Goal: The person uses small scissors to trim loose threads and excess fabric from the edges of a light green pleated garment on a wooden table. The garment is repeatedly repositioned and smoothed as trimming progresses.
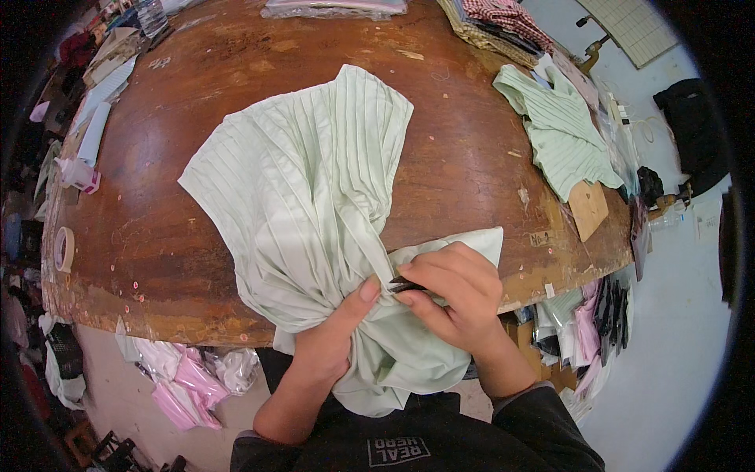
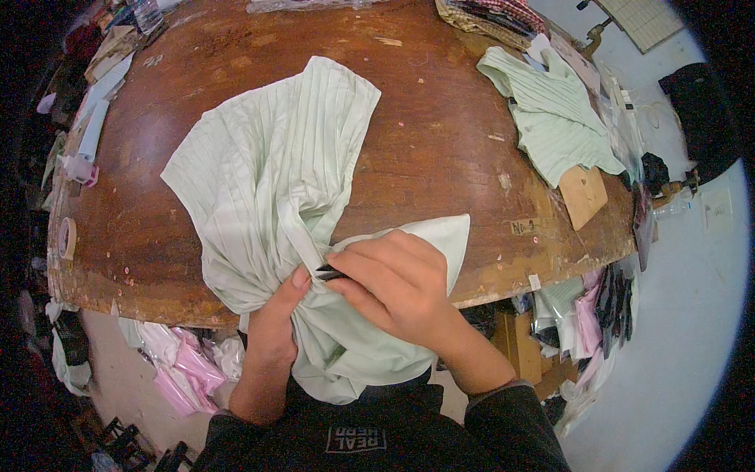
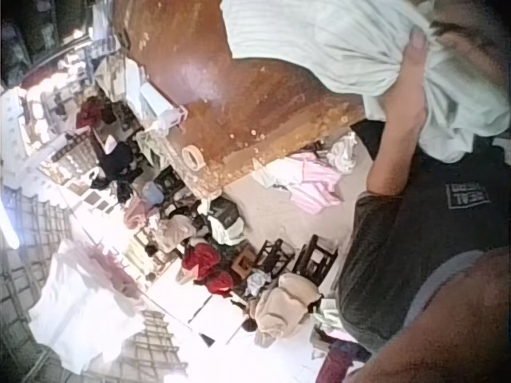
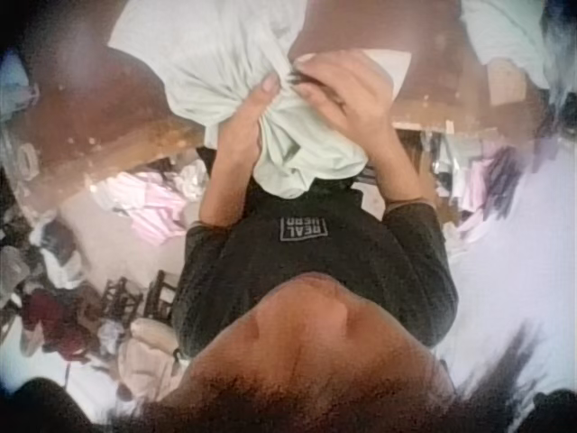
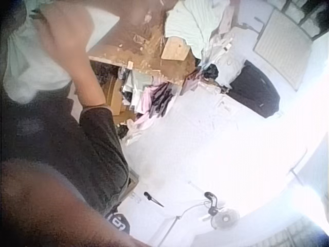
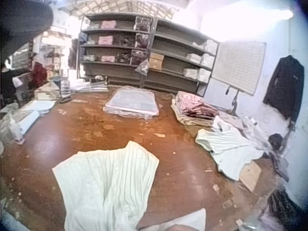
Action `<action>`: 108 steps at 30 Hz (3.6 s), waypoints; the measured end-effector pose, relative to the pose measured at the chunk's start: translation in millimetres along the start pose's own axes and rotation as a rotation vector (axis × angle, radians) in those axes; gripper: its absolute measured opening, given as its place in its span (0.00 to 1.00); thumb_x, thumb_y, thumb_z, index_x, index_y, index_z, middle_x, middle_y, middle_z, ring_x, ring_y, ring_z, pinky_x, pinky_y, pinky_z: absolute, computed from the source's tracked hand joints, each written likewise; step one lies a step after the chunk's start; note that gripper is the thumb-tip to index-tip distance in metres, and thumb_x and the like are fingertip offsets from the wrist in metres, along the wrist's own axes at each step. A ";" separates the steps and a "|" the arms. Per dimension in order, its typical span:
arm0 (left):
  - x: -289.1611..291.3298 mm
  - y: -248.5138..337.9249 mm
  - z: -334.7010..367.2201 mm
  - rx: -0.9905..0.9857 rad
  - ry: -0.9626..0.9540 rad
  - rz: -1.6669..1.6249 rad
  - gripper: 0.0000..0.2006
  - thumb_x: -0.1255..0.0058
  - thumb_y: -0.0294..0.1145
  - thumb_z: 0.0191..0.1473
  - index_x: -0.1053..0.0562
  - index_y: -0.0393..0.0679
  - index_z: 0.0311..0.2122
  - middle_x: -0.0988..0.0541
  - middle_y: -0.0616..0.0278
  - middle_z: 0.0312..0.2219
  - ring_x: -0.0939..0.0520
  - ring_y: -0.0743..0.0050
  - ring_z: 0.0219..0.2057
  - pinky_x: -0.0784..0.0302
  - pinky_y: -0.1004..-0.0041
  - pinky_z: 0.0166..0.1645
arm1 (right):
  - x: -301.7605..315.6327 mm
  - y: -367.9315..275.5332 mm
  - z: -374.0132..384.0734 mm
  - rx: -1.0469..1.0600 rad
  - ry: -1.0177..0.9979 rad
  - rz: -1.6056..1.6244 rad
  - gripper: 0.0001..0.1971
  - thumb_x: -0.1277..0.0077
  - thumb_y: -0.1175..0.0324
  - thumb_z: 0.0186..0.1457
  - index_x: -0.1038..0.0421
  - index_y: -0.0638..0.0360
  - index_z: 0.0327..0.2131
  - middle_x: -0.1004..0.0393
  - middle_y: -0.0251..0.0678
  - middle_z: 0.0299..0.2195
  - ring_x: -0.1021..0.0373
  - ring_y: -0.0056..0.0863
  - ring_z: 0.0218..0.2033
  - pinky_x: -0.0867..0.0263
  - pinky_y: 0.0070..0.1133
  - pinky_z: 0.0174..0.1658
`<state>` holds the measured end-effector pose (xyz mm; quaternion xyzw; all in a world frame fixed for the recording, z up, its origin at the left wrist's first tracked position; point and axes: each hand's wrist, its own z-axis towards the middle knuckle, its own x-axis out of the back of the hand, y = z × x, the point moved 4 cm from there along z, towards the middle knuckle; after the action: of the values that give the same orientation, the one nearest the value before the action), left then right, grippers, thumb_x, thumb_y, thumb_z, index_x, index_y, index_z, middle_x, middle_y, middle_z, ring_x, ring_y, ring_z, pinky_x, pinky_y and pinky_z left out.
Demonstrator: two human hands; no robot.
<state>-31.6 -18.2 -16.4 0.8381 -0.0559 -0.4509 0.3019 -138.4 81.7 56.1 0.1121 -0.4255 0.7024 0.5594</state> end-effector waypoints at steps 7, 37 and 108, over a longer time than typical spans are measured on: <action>1.4 -0.1 -0.7 0.070 0.005 -0.023 0.24 0.41 0.24 0.51 0.33 0.38 0.54 0.25 0.59 0.46 0.23 0.72 0.46 0.28 0.71 0.53 | -2.4 -1.9 -0.7 0.040 0.019 -0.011 0.16 0.35 0.72 0.37 0.24 0.62 0.34 0.25 0.35 0.28 0.31 0.31 0.24 0.38 0.23 0.25; -11.1 9.7 -4.5 -0.203 0.027 0.292 0.18 0.40 0.24 0.51 0.29 0.35 0.47 0.23 0.64 0.41 0.25 0.77 0.42 0.31 0.77 0.50 | -6.2 -13.3 -39.3 -1.041 -0.161 1.223 0.13 0.54 0.69 0.63 0.36 0.67 0.47 0.26 0.36 0.31 0.34 0.16 0.21 0.40 0.15 0.22; -1.1 0.1 -6.8 -0.031 -0.056 0.409 0.17 0.44 0.29 0.55 0.28 0.35 0.49 0.24 0.61 0.44 0.25 0.75 0.45 0.31 0.75 0.52 | -3.0 -20.9 0.9 -0.351 -0.237 0.601 0.16 0.50 0.63 0.58 0.34 0.65 0.44 0.31 0.57 0.49 0.28 0.33 0.36 0.32 0.24 0.39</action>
<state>-26.8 -14.8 -12.8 0.7916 -0.2261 -0.4044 0.3984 -119.2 79.2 64.7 -0.0349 -0.6152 0.7339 0.2858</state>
